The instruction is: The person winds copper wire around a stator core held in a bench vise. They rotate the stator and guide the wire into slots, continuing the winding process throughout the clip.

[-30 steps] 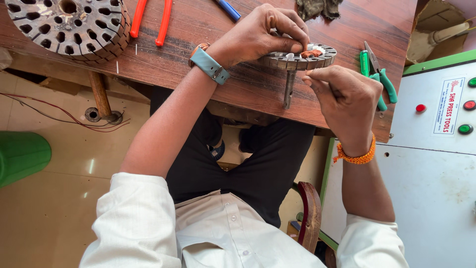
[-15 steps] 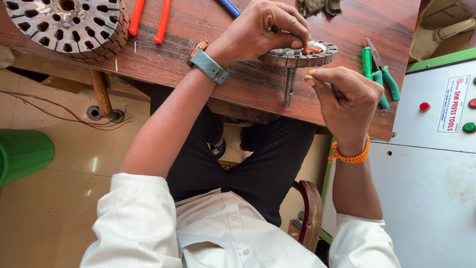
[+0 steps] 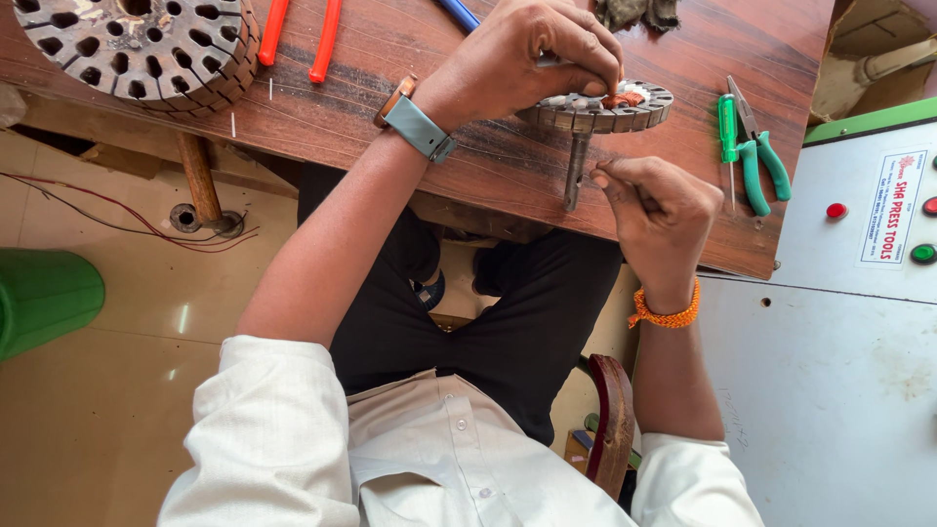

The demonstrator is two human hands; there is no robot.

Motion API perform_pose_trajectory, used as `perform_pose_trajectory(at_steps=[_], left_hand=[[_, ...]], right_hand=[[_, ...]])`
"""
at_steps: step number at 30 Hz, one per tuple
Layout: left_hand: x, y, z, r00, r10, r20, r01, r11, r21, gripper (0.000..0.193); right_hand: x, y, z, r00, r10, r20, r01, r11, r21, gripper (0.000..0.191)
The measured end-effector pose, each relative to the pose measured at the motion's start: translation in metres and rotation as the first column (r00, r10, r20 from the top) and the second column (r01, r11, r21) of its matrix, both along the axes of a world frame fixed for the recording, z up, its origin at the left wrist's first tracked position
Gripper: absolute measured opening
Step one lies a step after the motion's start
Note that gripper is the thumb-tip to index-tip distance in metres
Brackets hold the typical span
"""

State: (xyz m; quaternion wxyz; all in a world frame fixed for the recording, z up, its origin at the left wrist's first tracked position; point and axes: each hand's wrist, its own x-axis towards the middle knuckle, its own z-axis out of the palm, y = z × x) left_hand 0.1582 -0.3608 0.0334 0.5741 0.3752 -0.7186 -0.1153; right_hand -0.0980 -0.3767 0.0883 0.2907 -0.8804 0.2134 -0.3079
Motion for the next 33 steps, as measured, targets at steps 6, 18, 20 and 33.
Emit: perform_pose_trajectory(at_steps=[6, 18, 20, 33], left_hand=[[-0.006, 0.015, 0.034, 0.987, 0.104, 0.120, -0.110, 0.993, 0.040, 0.014], [-0.097, 0.061, 0.016, 0.700, 0.689, 0.190, -0.711, 0.696, 0.095, 0.065], [-0.101, 0.054, 0.004, 0.664, 0.721, 0.197, -0.745, 0.659, 0.101, 0.062], [-0.091, 0.054, -0.011, 0.739, 0.674, 0.030, -0.674, 0.739, 0.015, 0.048]], right_hand=[[-0.014, -0.003, -0.022, 0.997, -0.079, -0.012, 0.080, 0.994, 0.074, 0.009], [-0.043, -0.010, -0.034, 0.989, -0.149, 0.024, 0.139, 0.962, 0.235, 0.008], [-0.045, -0.016, -0.022, 0.990, -0.134, 0.052, 0.120, 0.970, 0.213, 0.008], [-0.002, -0.044, 0.039, 1.000, 0.012, -0.005, -0.012, 0.995, -0.102, 0.009]])
